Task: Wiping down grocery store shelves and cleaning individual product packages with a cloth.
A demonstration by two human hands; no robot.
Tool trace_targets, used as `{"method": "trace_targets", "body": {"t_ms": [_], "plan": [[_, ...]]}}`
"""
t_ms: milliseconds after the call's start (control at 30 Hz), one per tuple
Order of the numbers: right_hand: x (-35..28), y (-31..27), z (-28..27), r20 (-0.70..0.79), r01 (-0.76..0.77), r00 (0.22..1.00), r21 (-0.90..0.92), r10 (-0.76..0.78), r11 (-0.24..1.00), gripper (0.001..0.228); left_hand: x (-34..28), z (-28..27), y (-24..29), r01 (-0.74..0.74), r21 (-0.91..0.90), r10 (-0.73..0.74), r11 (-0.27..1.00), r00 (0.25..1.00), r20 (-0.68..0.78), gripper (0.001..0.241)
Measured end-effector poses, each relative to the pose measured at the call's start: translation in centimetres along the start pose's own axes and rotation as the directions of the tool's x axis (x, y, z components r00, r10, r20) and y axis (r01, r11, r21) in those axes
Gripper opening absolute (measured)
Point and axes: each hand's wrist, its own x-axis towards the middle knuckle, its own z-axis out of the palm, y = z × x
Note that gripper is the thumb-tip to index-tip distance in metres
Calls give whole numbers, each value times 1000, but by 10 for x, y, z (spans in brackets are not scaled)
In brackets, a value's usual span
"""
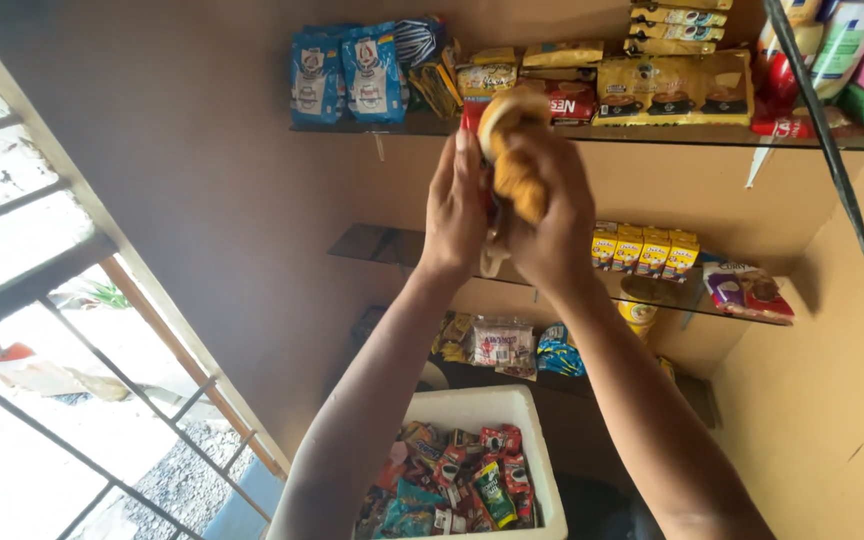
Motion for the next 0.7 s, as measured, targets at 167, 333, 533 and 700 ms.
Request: {"method": "trace_targets", "body": {"t_ms": [167, 333, 533, 700], "plan": [[-10, 21, 8, -98, -138, 985, 70, 145, 988, 39, -3, 6, 6, 1, 182, -2, 983, 1000, 5, 48], [-20, -1, 6, 5, -2, 1000, -41, 2, 999, 48, 18, -29, -26, -104, 100, 107, 990, 994, -26, 41], [-29, 57, 35, 7, -401, 897, 435, 443, 806, 41, 22, -30, -26, -84, -16, 82, 996, 993, -84, 38], [-18, 38, 71, -60, -286, 940, 402, 337, 870, 55, 33, -33, -29, -198, 364, 271, 910, 949, -159, 36]]}}
